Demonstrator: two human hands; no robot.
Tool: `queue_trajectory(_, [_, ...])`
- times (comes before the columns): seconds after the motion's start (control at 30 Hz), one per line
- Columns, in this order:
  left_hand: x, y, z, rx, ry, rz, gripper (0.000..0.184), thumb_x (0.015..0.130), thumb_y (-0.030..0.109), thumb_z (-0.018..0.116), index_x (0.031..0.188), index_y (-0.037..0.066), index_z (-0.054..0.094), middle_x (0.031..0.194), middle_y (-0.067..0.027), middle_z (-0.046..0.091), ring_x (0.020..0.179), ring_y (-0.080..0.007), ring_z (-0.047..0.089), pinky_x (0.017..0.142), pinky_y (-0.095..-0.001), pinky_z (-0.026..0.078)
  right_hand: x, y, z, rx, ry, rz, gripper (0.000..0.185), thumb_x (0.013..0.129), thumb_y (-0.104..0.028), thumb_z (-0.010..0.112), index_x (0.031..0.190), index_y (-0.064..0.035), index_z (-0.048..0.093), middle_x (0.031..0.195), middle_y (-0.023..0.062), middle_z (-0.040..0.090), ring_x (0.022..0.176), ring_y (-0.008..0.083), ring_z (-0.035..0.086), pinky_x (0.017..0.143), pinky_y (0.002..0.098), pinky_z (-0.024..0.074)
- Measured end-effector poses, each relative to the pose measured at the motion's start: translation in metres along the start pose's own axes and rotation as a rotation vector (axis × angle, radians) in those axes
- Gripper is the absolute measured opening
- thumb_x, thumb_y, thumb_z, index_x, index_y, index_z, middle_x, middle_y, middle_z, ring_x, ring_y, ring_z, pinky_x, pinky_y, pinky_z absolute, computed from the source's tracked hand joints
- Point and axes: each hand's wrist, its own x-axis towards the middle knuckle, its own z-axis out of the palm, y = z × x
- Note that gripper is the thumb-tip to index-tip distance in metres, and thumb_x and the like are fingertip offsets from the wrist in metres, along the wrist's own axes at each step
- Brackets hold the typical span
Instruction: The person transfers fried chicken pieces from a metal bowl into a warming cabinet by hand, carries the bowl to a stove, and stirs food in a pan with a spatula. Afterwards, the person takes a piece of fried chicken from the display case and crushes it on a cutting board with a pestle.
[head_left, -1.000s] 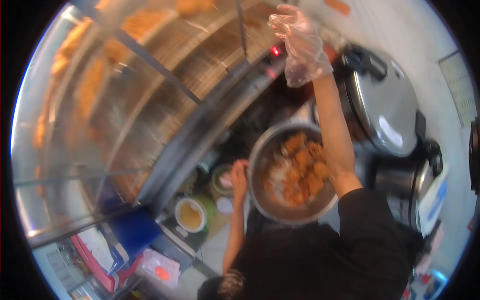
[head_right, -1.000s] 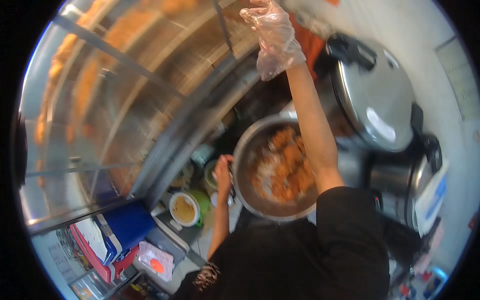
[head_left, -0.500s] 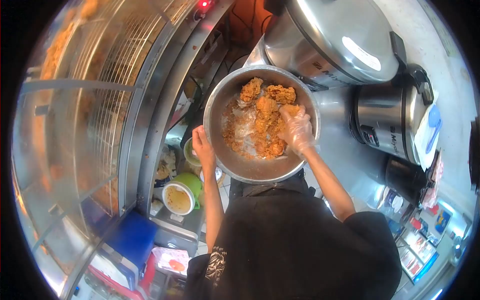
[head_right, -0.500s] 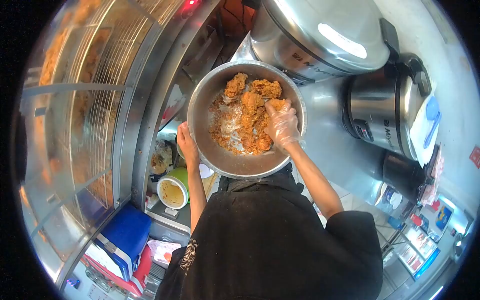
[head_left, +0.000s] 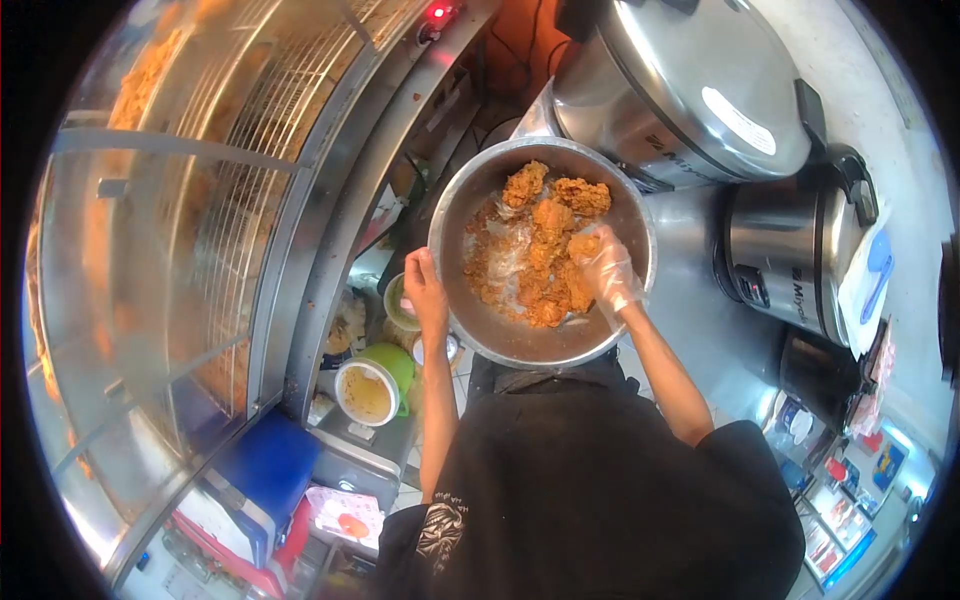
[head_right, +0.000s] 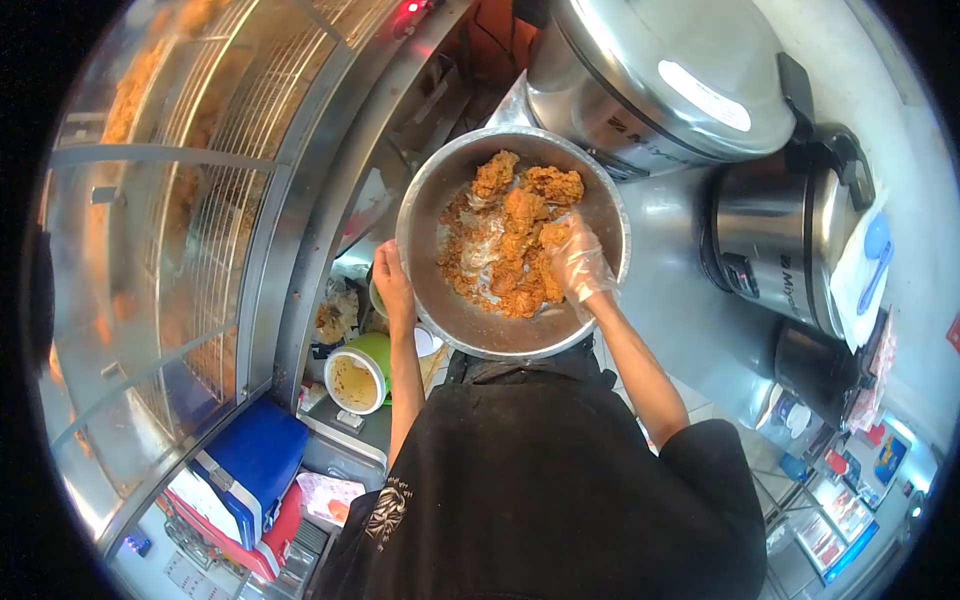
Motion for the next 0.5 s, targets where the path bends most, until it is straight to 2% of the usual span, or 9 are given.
queue_trajectory(0.03, [0.000,-0.002,-0.001,0.011,-0.010,0.011,0.036,0.104,0.034,0.045,0.103,0.002,0.061,0.092,-0.0026,0.060,0.084,-0.0099,0.052,0.078,-0.0256,0.043,0.002,-0.013,-0.010,0.076,-0.066,0.049,0.050,0.074,-0.011,0.080,0.114,-0.0007,0.053,0.096,0.0211,0.066,0.086,0.0327,0.067,0.079,0.0402,0.0521])
queue_trajectory(0.07, [0.000,-0.003,-0.001,0.023,-0.024,0.020,0.036,0.104,0.034,0.045,0.102,0.002,0.061,0.092,-0.0027,0.060,0.084,-0.0100,0.052,0.078,-0.0258,0.043,0.005,-0.023,-0.015,0.079,-0.074,0.043,0.050,0.074,-0.011,0.080,0.114,-0.0007,0.053,0.096,0.0211,0.066,0.086,0.0327,0.067,0.079,0.0402,0.0521])
queue_trajectory(0.13, [-0.001,-0.001,-0.001,0.022,-0.026,0.023,0.035,0.104,0.034,0.045,0.102,0.002,0.060,0.092,-0.0027,0.060,0.085,-0.0102,0.052,0.079,-0.0262,0.043,0.014,-0.035,-0.019,0.382,-0.205,-0.025,0.054,0.072,-0.015,0.084,0.115,-0.0003,0.054,0.092,0.0175,0.068,0.082,0.0313,0.068,0.078,0.0369,0.0533])
queue_trajectory(0.17, [-0.001,0.001,-0.001,0.022,-0.024,0.010,0.035,0.104,0.033,0.046,0.102,0.002,0.060,0.093,-0.0028,0.060,0.086,-0.0104,0.052,0.079,-0.0266,0.043,0.019,-0.036,-0.013,0.685,-0.333,0.169,0.062,0.068,-0.025,0.088,0.116,-0.0045,0.056,0.104,0.0223,0.064,0.097,0.0339,0.065,0.087,0.0412,0.0516])
queue_trajectory(0.2, [0.000,0.002,0.000,0.022,-0.022,0.001,0.035,0.103,0.033,0.046,0.102,0.002,0.060,0.093,-0.0029,0.060,0.086,-0.0106,0.052,0.080,-0.0269,0.043,0.019,-0.035,-0.005,0.688,-0.326,0.169,0.062,0.068,-0.025,0.088,0.116,-0.0045,0.056,0.104,0.0223,0.064,0.097,0.0339,0.065,0.087,0.0412,0.0516])
queue_trajectory(0.27, [-0.001,0.001,0.000,0.013,-0.026,-0.004,0.035,0.103,0.033,0.046,0.102,0.001,0.060,0.093,-0.0029,0.060,0.086,-0.0107,0.051,0.080,-0.0268,0.042,0.020,-0.036,0.014,-0.118,0.075,-0.217,0.066,0.065,-0.039,0.089,0.115,-0.0100,0.058,0.120,0.0298,0.053,0.116,0.0399,0.055,0.097,0.0480,0.0462])
queue_trajectory(0.3, [0.001,0.001,0.001,0.003,-0.020,-0.011,0.034,0.103,0.033,0.046,0.102,0.001,0.060,0.093,-0.0028,0.059,0.086,-0.0108,0.051,0.080,-0.0267,0.042,0.019,-0.040,0.023,-0.013,0.071,-0.151,0.068,0.062,-0.050,0.087,0.113,-0.0136,0.060,0.134,0.0337,0.039,0.125,0.0461,0.044,0.102,0.0515,0.0412])
queue_trajectory(0.33, [0.002,0.002,0.001,0.002,-0.013,0.000,0.034,0.103,0.033,0.046,0.102,0.001,0.060,0.093,-0.0028,0.059,0.086,-0.0108,0.051,0.080,-0.0267,0.042,0.018,-0.042,0.033,0.123,0.107,-0.197,0.065,0.063,-0.049,0.086,0.110,-0.0122,0.060,0.131,0.0322,0.042,0.122,0.0481,0.046,0.099,0.0512,0.0433])
queue_trajectory(0.5, [0.001,0.001,0.002,0.037,-0.029,0.018,0.033,0.104,0.033,0.046,0.101,0.002,0.059,0.091,-0.0013,0.057,0.085,-0.0096,0.050,0.079,-0.0260,0.041,0.010,-0.075,0.031,0.121,0.080,-0.205,0.057,0.065,-0.046,0.086,0.101,-0.0101,0.060,0.120,0.0291,0.046,0.113,0.0473,0.050,0.093,0.0509,0.0456])
